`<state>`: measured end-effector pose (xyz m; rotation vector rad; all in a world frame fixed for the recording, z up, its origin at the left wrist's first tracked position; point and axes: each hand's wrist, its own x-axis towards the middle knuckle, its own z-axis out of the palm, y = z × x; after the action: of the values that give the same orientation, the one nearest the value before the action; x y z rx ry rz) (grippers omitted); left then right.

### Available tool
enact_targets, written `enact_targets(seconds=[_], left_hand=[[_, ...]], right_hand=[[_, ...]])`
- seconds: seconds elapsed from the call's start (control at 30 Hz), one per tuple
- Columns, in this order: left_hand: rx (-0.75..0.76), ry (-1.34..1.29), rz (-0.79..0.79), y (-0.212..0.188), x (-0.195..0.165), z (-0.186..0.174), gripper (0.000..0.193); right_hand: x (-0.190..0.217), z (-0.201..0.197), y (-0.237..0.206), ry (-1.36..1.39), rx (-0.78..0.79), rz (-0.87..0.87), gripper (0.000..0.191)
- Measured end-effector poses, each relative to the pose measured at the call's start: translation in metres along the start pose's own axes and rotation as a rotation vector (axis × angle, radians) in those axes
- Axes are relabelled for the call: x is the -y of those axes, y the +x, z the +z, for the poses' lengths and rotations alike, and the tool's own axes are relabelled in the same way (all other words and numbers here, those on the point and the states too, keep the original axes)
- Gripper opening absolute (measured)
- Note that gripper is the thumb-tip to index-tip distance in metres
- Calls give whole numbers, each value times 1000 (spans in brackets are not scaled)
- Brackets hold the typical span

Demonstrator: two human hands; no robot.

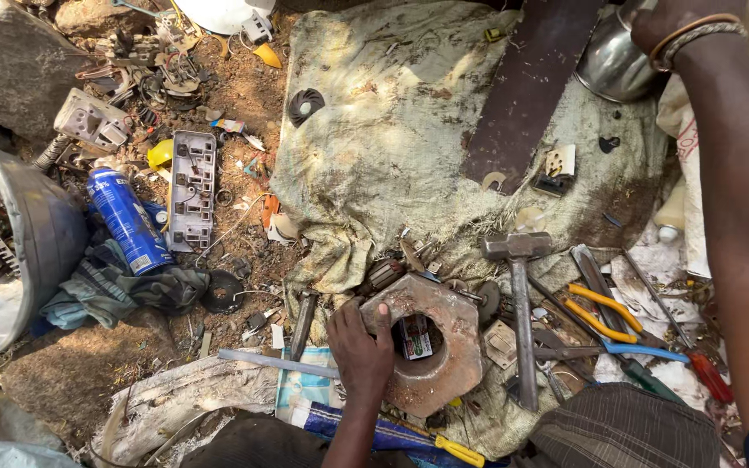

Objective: The person sits on the ground and uses a hammer, screwdriver, and pliers to repair a metal part. They hammer a metal piece on an anvil, pry parts with a screwdriver, and adjust a metal cup with pliers.

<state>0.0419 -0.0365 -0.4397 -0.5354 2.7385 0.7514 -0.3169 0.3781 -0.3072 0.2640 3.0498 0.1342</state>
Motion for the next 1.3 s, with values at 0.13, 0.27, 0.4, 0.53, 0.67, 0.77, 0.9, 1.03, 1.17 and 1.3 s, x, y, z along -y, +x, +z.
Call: enact_targets(seconds=[0.13, 0.27, 0.4, 0.53, 0.67, 0.77, 0.9, 1.03, 1.17, 1.3], left_hand=[[-18, 23, 17, -8, 8, -5, 69], [11, -17, -13, -35, 15, -16, 66], [-4, -21, -14, -58, 24, -19, 66], [2, -28, -10, -71, 41, -14, 69], [-8, -17, -9, -70, 53, -14, 73], [36, -16, -32, -65, 56, -20, 76], [68, -34, -53, -67, 58, -38, 74], [44, -54, -23, -79, 66, -55, 70], [33, -123, -16, -103, 86, -66, 65], [17, -286, 24, -145, 116, -83, 61]], right_hand=[[0, 9, -24, 235, -102, 160, 29], [-24, 21, -119, 213, -647, -186, 35], [-37, 58, -272, 354, -598, -265, 25], [-23, 78, -406, 390, -421, -334, 36], [2, 51, -465, 477, -237, -237, 35], [21, 17, -475, 608, -363, -270, 29], [57, -22, -476, 678, -539, -422, 15], [108, -59, -516, 564, -667, -740, 19], [168, -74, -597, 736, -711, -608, 17], [183, -62, -673, 1936, -151, 223, 27]])
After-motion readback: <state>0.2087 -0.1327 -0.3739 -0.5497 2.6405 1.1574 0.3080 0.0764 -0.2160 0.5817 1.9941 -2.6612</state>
